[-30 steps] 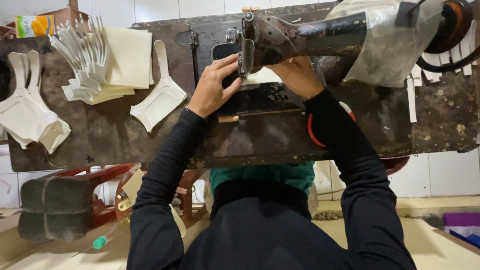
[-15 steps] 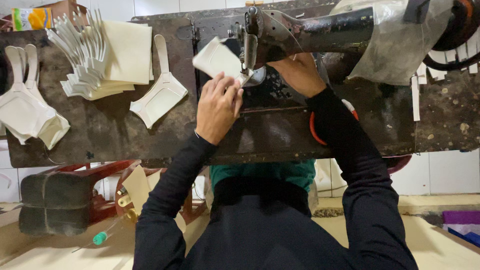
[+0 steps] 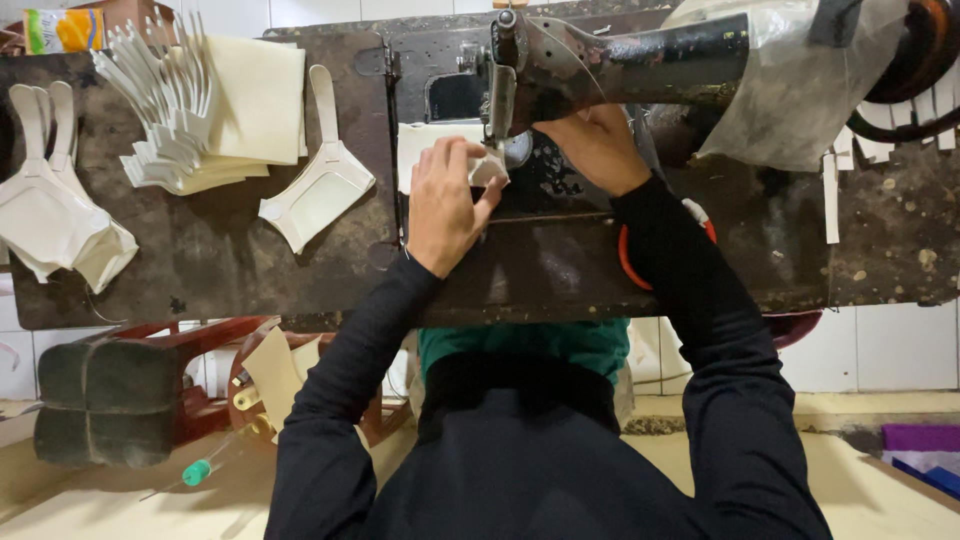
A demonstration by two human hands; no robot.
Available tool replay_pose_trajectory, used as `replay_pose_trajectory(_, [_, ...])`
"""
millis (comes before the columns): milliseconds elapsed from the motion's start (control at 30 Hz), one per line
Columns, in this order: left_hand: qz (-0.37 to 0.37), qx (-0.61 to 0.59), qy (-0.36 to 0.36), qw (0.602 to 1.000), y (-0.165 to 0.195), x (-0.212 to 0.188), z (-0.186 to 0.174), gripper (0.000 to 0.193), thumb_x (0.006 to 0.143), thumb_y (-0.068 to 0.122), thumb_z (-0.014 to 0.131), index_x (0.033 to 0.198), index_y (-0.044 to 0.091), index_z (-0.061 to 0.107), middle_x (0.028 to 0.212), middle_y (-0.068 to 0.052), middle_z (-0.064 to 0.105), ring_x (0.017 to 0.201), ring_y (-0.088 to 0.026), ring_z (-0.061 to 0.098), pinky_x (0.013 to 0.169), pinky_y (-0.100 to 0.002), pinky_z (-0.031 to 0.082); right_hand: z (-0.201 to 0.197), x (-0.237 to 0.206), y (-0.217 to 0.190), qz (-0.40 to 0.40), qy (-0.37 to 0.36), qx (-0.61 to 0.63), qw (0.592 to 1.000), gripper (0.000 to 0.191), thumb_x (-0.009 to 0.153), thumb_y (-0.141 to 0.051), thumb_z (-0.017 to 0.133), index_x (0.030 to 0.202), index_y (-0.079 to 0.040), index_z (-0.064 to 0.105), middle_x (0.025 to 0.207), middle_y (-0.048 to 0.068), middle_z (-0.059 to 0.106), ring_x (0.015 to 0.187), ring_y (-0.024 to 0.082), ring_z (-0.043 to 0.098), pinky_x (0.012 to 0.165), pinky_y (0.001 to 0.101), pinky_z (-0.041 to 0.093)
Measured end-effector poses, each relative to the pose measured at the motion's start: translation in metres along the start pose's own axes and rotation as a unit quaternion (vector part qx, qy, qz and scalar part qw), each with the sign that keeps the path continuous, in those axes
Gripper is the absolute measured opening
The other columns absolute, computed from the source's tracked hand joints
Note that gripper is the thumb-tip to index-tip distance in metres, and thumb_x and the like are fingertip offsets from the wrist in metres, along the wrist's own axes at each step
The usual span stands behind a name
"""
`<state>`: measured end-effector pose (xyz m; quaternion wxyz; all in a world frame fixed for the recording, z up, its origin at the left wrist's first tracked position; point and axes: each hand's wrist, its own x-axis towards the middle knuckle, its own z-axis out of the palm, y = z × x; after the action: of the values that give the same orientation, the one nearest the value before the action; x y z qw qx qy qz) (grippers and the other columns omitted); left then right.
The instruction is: The person sits at an industrial sewing machine and stitches white fabric shoe components, guiding each piece under the needle by hand. They trim threads, stack finished pieces on the table, and pick up new pieces from a pile to sew one after another.
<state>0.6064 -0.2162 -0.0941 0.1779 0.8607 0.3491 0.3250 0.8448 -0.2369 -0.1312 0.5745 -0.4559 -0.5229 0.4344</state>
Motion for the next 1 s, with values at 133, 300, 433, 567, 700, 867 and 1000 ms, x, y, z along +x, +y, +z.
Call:
replay_pose_trajectory(133, [-0.002, -0.007, 0.002, 1.000, -0.005, 0.006, 0.005, 0.041, 0.086, 0.019, 0.082, 0.113, 0.004, 0.055, 0.111, -0.014, 0.061, 0.102, -0.034, 0.056, 0.088, -0.045, 0.044, -0.001, 0.000, 0.000, 0.018, 0.006, 0.057, 0.998, 0.017, 0.104, -0.004, 0.067, 0.120, 0.000, 0.069, 0.115, 0.000, 0.072, 0.106, 0.008, 0.066, 0.093, 0.0252, 0.056])
replay_pose_trajectory(300, [-0.009, -0.023, -0.005, 1.000, -0.013, 0.011, 0.011, 0.041, 0.086, 0.019, 0.084, 0.113, 0.007, 0.057, 0.107, -0.010, 0.062, 0.105, -0.033, 0.057, 0.090, -0.045, 0.043, -0.006, -0.002, 0.006, 0.013, 0.011, -0.048, 0.999, 0.015, 0.101, -0.005, 0.070, 0.115, 0.001, 0.071, 0.109, 0.000, 0.074, 0.100, 0.007, 0.067, 0.087, 0.0254, 0.055])
replay_pose_trajectory(433, [-0.008, -0.061, -0.017, 0.998, -0.024, 0.019, 0.013, 0.039, 0.083, 0.016, 0.083, 0.110, 0.008, 0.056, 0.104, -0.007, 0.065, 0.105, -0.031, 0.060, 0.091, -0.044, 0.043, -0.014, -0.004, 0.012, -0.100, -0.020, -0.246, 0.964, 0.017, 0.101, -0.005, 0.073, 0.115, 0.004, 0.071, 0.112, 0.007, 0.074, 0.102, 0.010, 0.067, 0.088, 0.0279, 0.054])
replay_pose_trajectory(567, [0.017, -0.092, -0.043, 0.995, -0.038, 0.032, 0.010, 0.041, 0.082, 0.013, 0.084, 0.107, 0.006, 0.053, 0.100, -0.006, 0.065, 0.099, -0.030, 0.062, 0.091, -0.044, 0.042, -0.013, -0.002, 0.004, 0.031, -0.023, -0.254, 0.966, 0.017, 0.103, -0.012, 0.069, 0.116, -0.004, 0.076, 0.087, 0.008, 0.068, 0.078, 0.015, 0.061, 0.072, 0.0294, 0.049])
replay_pose_trajectory(700, [0.035, -0.168, -0.066, 0.983, -0.046, 0.038, 0.006, 0.036, 0.086, 0.006, 0.082, 0.104, 0.004, 0.051, 0.100, -0.009, 0.064, 0.098, -0.032, 0.064, 0.089, -0.043, 0.048, 0.002, -0.029, -0.043, -0.066, 0.000, -0.252, 0.965, 0.011, 0.107, -0.009, 0.070, 0.115, -0.001, 0.069, 0.097, 0.005, 0.074, 0.085, 0.013, 0.072, 0.070, 0.0256, 0.056])
replay_pose_trajectory(867, [0.049, -0.200, -0.079, 0.975, -0.048, 0.039, 0.003, 0.032, 0.089, -0.002, 0.078, 0.101, 0.002, 0.050, 0.100, -0.013, 0.064, 0.098, -0.034, 0.066, 0.085, -0.040, 0.052, -0.030, -0.103, -0.124, -0.230, 0.204, -0.426, 0.851, 0.020, 0.112, 0.002, 0.062, 0.125, -0.005, 0.075, 0.115, 0.011, 0.078, 0.090, 0.018, 0.077, 0.079, 0.0275, 0.064])
replay_pose_trajectory(1000, [0.026, -0.206, -0.073, 0.976, -0.048, 0.033, 0.006, 0.030, 0.090, -0.002, 0.078, 0.102, 0.002, 0.050, 0.098, -0.013, 0.065, 0.097, -0.034, 0.066, 0.085, -0.041, 0.052, -0.127, -0.092, -0.146, -0.121, 0.320, -0.678, 0.651, 0.019, 0.113, -0.009, 0.056, 0.116, -0.005, 0.075, 0.102, 0.007, 0.077, 0.083, 0.014, 0.075, 0.071, 0.0222, 0.059])
